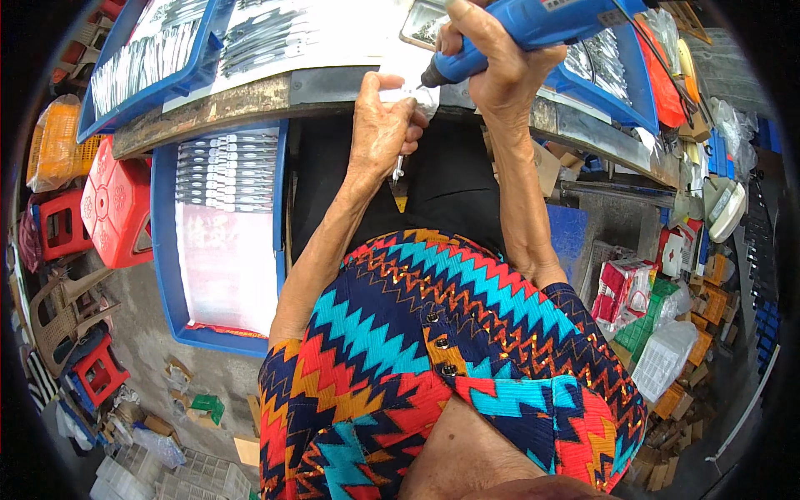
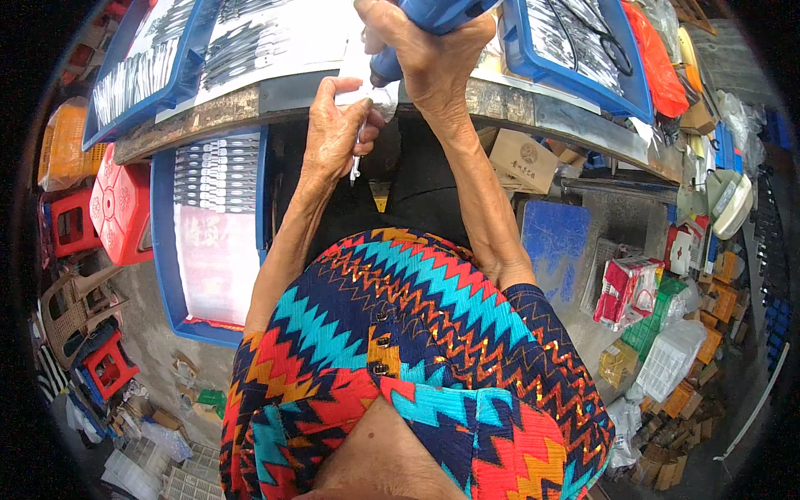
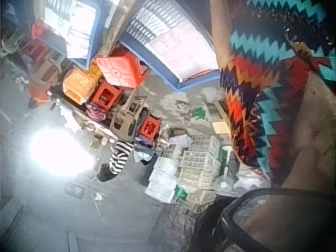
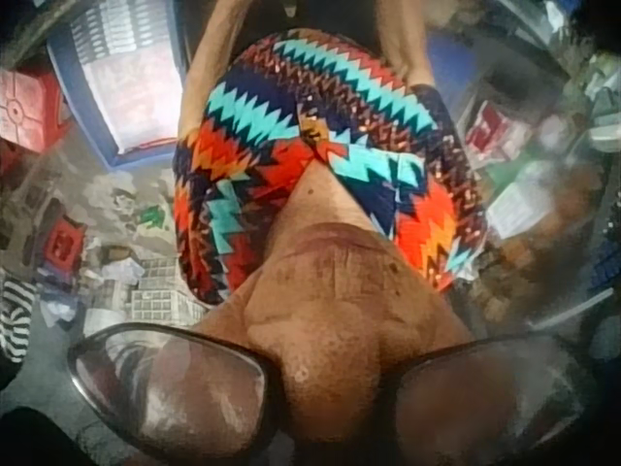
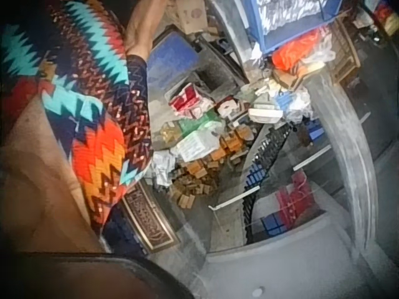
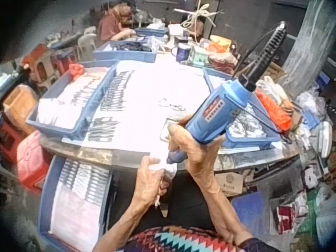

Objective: Assembling small plastic hardware components using electric and manual screwdrivers at a workbench.

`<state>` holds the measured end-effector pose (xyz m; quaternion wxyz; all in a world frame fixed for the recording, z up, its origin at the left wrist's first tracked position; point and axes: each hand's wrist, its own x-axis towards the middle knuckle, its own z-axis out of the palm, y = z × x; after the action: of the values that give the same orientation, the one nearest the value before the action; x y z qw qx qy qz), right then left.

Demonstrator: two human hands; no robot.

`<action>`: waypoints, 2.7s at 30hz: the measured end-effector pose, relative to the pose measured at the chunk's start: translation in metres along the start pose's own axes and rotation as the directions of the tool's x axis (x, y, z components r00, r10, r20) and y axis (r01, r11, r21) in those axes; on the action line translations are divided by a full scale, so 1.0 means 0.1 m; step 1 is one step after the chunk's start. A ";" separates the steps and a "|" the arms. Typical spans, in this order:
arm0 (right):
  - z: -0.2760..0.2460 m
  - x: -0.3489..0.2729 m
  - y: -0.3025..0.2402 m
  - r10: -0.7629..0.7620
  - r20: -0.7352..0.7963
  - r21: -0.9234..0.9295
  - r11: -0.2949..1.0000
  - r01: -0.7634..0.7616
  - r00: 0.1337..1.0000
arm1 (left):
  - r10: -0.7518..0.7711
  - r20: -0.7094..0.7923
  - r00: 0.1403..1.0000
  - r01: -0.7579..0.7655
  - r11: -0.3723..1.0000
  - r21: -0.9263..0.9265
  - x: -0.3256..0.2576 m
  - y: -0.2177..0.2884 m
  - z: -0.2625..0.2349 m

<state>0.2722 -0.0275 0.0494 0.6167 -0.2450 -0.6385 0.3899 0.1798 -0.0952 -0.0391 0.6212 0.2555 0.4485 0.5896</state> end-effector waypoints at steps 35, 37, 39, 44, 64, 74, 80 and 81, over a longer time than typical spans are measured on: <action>0.04 -0.05 0.12 0.028 0.072 0.049 0.998 -0.032 0.997 | -0.017 -0.027 0.999 0.017 1.000 0.014 0.02 0.04 0.05; 0.16 -0.04 -0.02 0.063 0.000 -0.101 0.993 -0.063 0.998 | -0.038 -0.066 0.997 0.039 0.999 0.006 0.00 0.09 0.07; 0.12 -0.09 0.20 0.157 0.019 0.335 0.929 -0.154 0.987 | -0.044 -0.057 0.997 0.044 0.999 0.005 0.01 0.07 0.04; 0.20 0.05 -0.02 0.152 0.057 -0.013 0.988 -0.151 0.987 | -0.038 -0.061 0.997 0.039 0.999 0.021 0.02 0.02 0.03; 0.18 0.04 -0.02 0.059 0.028 0.150 0.987 -0.062 0.998 | -0.003 -0.057 0.998 0.006 0.998 0.061 -0.01 0.01 0.06; 0.21 0.04 -0.02 0.076 0.013 0.100 0.992 -0.077 0.997 | 0.007 -0.051 0.999 -0.004 0.999 0.051 -0.01 0.01 0.06; 0.19 0.04 -0.08 0.097 0.018 0.091 0.991 -0.098 0.995 | 0.004 -0.042 0.999 -0.003 1.000 0.017 0.00 -0.01 0.04; 0.19 0.04 -0.10 0.098 0.017 0.090 0.991 -0.099 0.995 | 0.002 -0.042 0.999 -0.002 1.000 0.007 0.00 0.00 0.04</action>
<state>0.2544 -0.0335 0.0607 0.6032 -0.2453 -0.6112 0.4499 0.1837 -0.0943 -0.0371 0.6100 0.2457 0.4635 0.5939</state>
